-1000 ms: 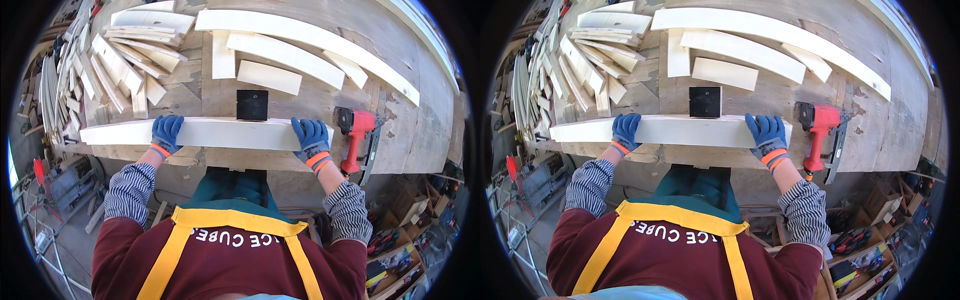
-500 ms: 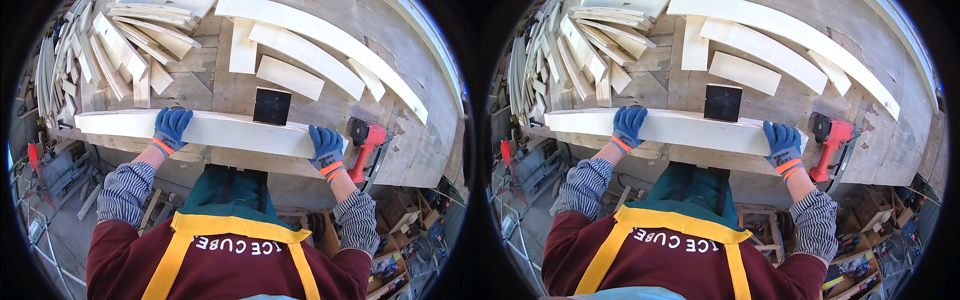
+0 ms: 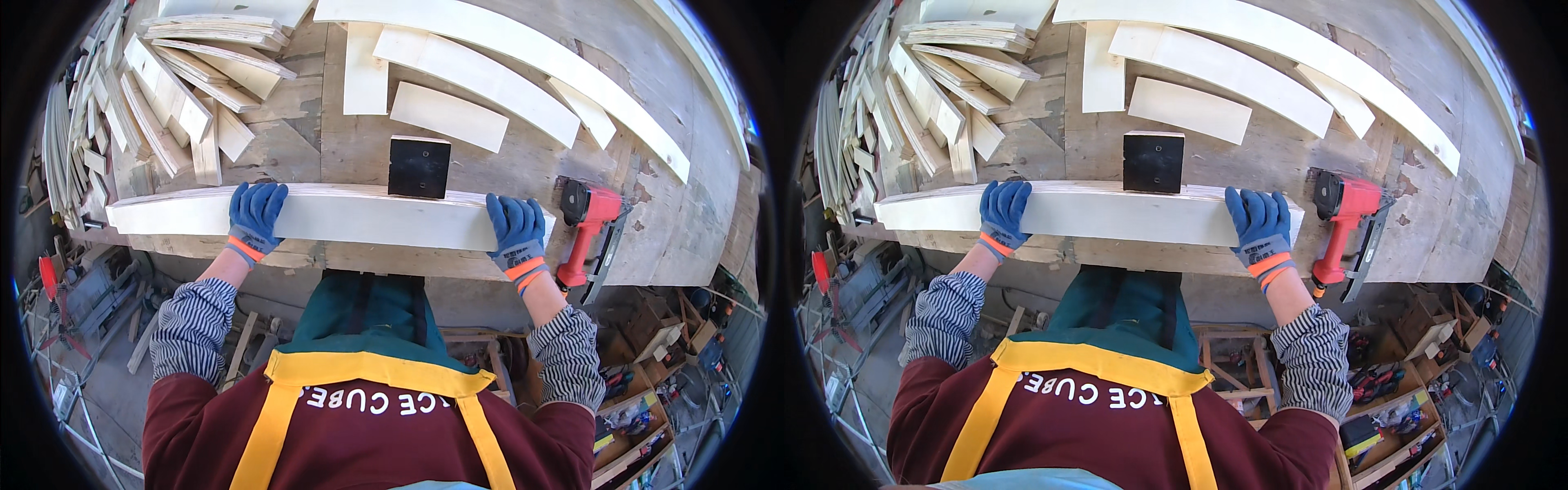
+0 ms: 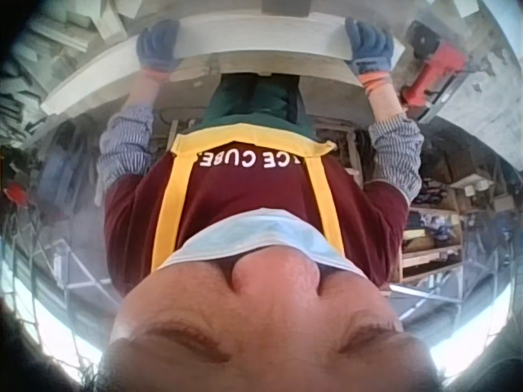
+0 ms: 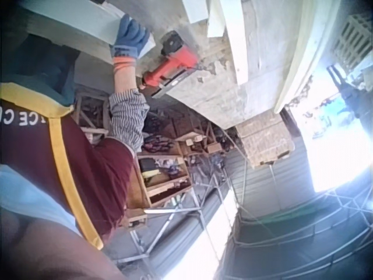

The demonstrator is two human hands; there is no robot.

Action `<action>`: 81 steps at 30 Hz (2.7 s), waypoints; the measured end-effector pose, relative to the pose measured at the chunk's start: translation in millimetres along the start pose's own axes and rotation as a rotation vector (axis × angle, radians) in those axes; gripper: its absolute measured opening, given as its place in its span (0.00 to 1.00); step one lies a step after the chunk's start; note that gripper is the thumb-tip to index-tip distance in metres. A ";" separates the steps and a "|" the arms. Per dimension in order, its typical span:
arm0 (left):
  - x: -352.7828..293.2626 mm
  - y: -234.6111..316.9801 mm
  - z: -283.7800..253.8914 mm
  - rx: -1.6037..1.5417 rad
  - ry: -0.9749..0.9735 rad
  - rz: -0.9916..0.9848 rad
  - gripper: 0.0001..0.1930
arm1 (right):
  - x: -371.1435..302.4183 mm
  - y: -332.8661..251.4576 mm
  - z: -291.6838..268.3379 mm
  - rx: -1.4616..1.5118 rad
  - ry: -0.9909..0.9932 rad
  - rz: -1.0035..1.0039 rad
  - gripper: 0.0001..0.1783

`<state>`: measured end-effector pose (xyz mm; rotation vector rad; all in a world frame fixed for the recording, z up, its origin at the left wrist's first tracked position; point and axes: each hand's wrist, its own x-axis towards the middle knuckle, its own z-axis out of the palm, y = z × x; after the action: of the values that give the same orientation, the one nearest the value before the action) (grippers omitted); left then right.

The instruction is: The person assembles wooden frames by aligning planks on a workbench and securing them with a pneumatic nail gun. They repeatedly pick up planks, position them, and drive nails to join the pieces, then set the completed frames aside.

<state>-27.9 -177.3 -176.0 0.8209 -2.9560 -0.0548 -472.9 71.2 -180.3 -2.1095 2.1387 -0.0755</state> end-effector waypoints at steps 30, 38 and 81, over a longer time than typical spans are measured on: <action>-6.5 0.3 -11.3 0.064 -0.120 0.036 0.45 | -0.9 1.7 -9.9 0.072 -0.027 -0.031 0.53; -3.4 3.5 -18.0 0.089 -0.163 0.007 0.44 | -1.8 0.9 -15.4 0.059 -0.081 -0.019 0.50; -7.9 -23.0 -18.1 0.086 -0.317 -0.062 0.53 | -1.5 -26.4 -22.3 0.072 -0.021 0.034 0.57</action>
<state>-7.9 -193.1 -159.7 1.0013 -3.2464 -0.0678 -449.7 71.0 -154.7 -2.0251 2.1261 -0.1248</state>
